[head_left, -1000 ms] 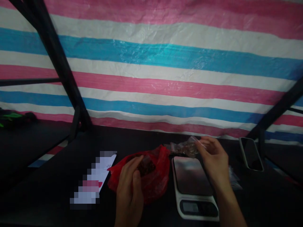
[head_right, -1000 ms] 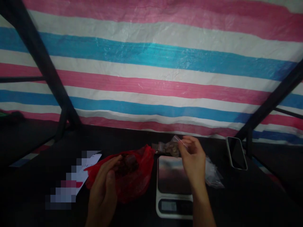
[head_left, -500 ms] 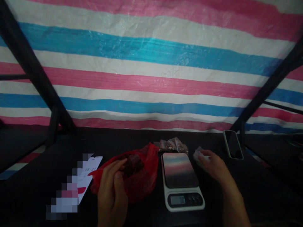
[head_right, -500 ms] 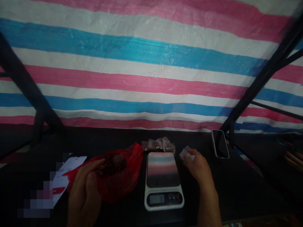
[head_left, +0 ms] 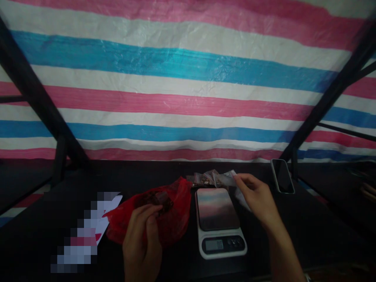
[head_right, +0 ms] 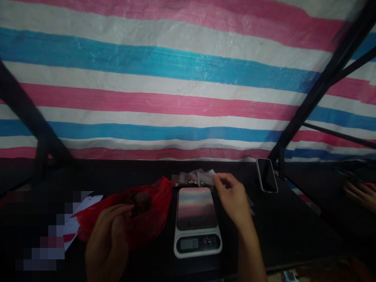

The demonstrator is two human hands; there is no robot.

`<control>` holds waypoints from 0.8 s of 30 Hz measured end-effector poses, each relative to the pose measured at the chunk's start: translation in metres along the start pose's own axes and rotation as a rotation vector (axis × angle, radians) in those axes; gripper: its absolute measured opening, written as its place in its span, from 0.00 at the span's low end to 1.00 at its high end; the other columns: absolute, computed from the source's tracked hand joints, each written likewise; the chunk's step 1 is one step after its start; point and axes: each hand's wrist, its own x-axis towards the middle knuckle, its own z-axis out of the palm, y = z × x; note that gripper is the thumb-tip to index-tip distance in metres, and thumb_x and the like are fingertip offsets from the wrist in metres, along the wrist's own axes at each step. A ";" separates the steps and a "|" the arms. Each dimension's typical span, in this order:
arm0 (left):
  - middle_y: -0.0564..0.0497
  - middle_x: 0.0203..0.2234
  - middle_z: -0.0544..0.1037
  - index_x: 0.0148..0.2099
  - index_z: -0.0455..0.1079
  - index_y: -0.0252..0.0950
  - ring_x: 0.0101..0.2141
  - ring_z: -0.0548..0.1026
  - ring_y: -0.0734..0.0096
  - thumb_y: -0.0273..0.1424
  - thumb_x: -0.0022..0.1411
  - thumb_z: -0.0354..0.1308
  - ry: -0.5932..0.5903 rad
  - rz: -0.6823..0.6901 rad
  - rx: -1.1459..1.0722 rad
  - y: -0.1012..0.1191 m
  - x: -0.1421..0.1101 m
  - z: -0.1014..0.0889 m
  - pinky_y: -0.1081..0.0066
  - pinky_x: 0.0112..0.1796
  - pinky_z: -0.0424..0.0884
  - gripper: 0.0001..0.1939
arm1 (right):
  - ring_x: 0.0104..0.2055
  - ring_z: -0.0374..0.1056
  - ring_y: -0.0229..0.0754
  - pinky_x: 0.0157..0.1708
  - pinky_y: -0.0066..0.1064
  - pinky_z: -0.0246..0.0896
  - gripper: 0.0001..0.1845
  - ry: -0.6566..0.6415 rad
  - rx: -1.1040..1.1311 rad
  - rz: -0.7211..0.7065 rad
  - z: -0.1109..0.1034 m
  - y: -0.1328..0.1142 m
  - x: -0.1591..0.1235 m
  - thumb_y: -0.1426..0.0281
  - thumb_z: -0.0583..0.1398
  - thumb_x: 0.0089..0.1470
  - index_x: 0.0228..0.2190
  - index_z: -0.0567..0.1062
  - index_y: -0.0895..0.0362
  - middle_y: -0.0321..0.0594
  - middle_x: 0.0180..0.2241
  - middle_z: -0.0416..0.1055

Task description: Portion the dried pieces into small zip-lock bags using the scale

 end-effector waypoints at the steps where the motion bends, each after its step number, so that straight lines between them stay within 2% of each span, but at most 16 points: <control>1: 0.50 0.40 0.80 0.45 0.77 0.42 0.42 0.80 0.66 0.31 0.75 0.51 -0.021 0.009 -0.021 0.004 -0.001 0.002 0.69 0.43 0.75 0.12 | 0.41 0.76 0.50 0.44 0.39 0.68 0.21 -0.089 0.088 -0.043 0.007 -0.014 -0.005 0.50 0.65 0.58 0.37 0.85 0.54 0.44 0.39 0.84; 5: 0.48 0.42 0.83 0.47 0.79 0.43 0.41 0.82 0.63 0.36 0.71 0.59 -0.184 -0.027 -0.160 0.019 -0.006 0.014 0.69 0.41 0.79 0.09 | 0.35 0.72 0.43 0.37 0.33 0.65 0.13 -0.403 0.216 -0.160 0.042 -0.063 -0.032 0.59 0.65 0.63 0.32 0.85 0.51 0.36 0.31 0.78; 7: 0.48 0.43 0.84 0.49 0.79 0.43 0.41 0.83 0.62 0.39 0.67 0.64 -0.237 -0.104 -0.258 0.025 -0.008 0.020 0.67 0.42 0.80 0.11 | 0.38 0.73 0.42 0.39 0.32 0.66 0.10 -0.542 0.249 -0.178 0.058 -0.077 -0.043 0.63 0.64 0.66 0.35 0.86 0.50 0.36 0.35 0.79; 9: 0.48 0.43 0.84 0.50 0.79 0.43 0.43 0.83 0.61 0.41 0.64 0.67 -0.240 -0.217 -0.367 0.029 -0.010 0.025 0.67 0.43 0.81 0.14 | 0.40 0.73 0.42 0.40 0.31 0.66 0.11 -0.662 0.261 -0.195 0.067 -0.083 -0.049 0.63 0.63 0.68 0.37 0.86 0.49 0.36 0.37 0.79; 12: 0.50 0.40 0.83 0.45 0.79 0.42 0.41 0.83 0.65 0.42 0.66 0.66 -0.234 -0.414 -0.500 0.029 -0.009 0.028 0.71 0.43 0.79 0.11 | 0.37 0.71 0.41 0.37 0.30 0.65 0.18 -0.731 0.263 -0.209 0.067 -0.081 -0.049 0.58 0.59 0.71 0.34 0.84 0.51 0.36 0.34 0.76; 15: 0.52 0.34 0.82 0.39 0.77 0.41 0.36 0.81 0.69 0.46 0.63 0.68 -0.262 -0.555 -0.586 0.026 -0.007 0.028 0.74 0.39 0.78 0.14 | 0.31 0.68 0.40 0.32 0.29 0.62 0.25 -0.744 0.242 -0.165 0.063 -0.078 -0.049 0.54 0.56 0.72 0.29 0.81 0.53 0.33 0.27 0.73; 19: 0.56 0.27 0.75 0.35 0.73 0.40 0.28 0.75 0.72 0.54 0.55 0.73 -0.179 -0.634 -0.581 0.024 0.000 0.022 0.77 0.30 0.74 0.24 | 0.37 0.75 0.43 0.37 0.31 0.68 0.24 -0.900 0.248 -0.126 0.067 -0.082 -0.049 0.52 0.54 0.72 0.37 0.86 0.50 0.35 0.33 0.81; 21: 0.56 0.25 0.74 0.34 0.73 0.39 0.26 0.72 0.73 0.59 0.55 0.70 -0.125 -0.647 -0.528 0.024 0.004 0.018 0.77 0.27 0.72 0.27 | 0.42 0.78 0.46 0.44 0.34 0.72 0.23 -0.823 0.256 -0.141 0.069 -0.078 -0.043 0.52 0.55 0.71 0.41 0.86 0.49 0.37 0.38 0.84; 22: 0.56 0.24 0.74 0.34 0.74 0.39 0.25 0.71 0.73 0.61 0.55 0.68 -0.099 -0.657 -0.501 0.024 0.006 0.015 0.77 0.25 0.71 0.29 | 0.45 0.79 0.47 0.48 0.36 0.72 0.23 -0.719 0.236 -0.145 0.068 -0.071 -0.037 0.52 0.56 0.71 0.42 0.86 0.49 0.38 0.40 0.84; 24: 0.55 0.24 0.75 0.34 0.75 0.38 0.24 0.72 0.72 0.65 0.55 0.66 -0.056 -0.680 -0.455 0.023 0.010 0.012 0.76 0.25 0.71 0.32 | 0.51 0.79 0.51 0.54 0.42 0.71 0.23 -0.417 0.114 -0.144 0.064 -0.050 -0.021 0.52 0.55 0.70 0.44 0.86 0.51 0.43 0.46 0.85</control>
